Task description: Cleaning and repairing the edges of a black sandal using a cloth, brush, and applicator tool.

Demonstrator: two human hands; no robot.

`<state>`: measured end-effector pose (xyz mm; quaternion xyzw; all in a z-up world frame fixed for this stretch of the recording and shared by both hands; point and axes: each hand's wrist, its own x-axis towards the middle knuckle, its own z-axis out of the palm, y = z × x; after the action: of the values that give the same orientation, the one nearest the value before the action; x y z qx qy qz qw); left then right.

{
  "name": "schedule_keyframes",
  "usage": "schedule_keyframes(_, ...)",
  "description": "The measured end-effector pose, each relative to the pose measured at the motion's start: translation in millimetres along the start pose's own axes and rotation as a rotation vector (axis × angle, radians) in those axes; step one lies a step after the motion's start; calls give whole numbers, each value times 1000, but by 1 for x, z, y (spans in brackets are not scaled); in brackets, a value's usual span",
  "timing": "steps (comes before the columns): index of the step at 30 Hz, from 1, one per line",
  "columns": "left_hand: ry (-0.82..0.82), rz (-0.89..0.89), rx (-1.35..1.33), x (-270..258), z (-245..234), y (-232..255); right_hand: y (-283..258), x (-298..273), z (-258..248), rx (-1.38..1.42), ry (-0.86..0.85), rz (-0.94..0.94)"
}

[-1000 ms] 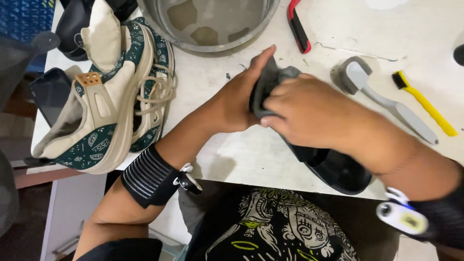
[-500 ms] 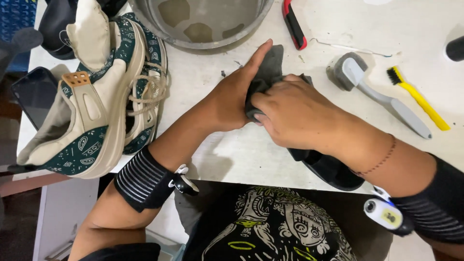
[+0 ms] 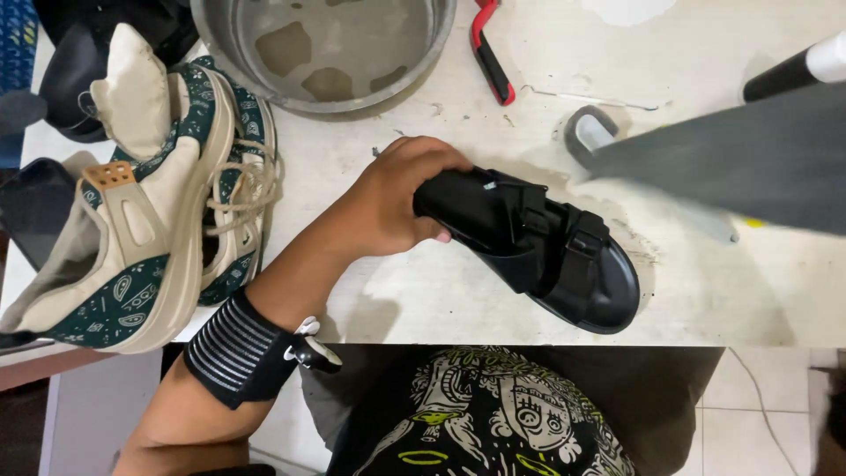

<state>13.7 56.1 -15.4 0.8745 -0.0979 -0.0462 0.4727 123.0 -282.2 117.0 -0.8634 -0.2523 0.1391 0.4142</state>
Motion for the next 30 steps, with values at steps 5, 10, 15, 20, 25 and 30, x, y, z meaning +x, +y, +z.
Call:
schedule_keyframes(5, 12, 75, 48, -2, 3, -5, 203, -19, -41, -127, 121, -19)
schedule_keyframes(10, 4, 269, 168, -2, 10, -9, 340, -54, -65, -240, 257, -29)
schedule_keyframes(15, -44, 455, 377, -3, 18, 5, 254, -55, -30, -621, 203, -348)
schedule_keyframes(20, -88, 469, 486, 0, 27, 18, 266, -62, -36, -461, 147, -274)
schedule_keyframes(25, -127, 439, 488, 5, 31, 16, 241, -64, -36, -427, 131, -99)
schedule_keyframes(30, -10, 466, 296, 4, 34, 7, 239, -73, -29, -611, 134, -92)
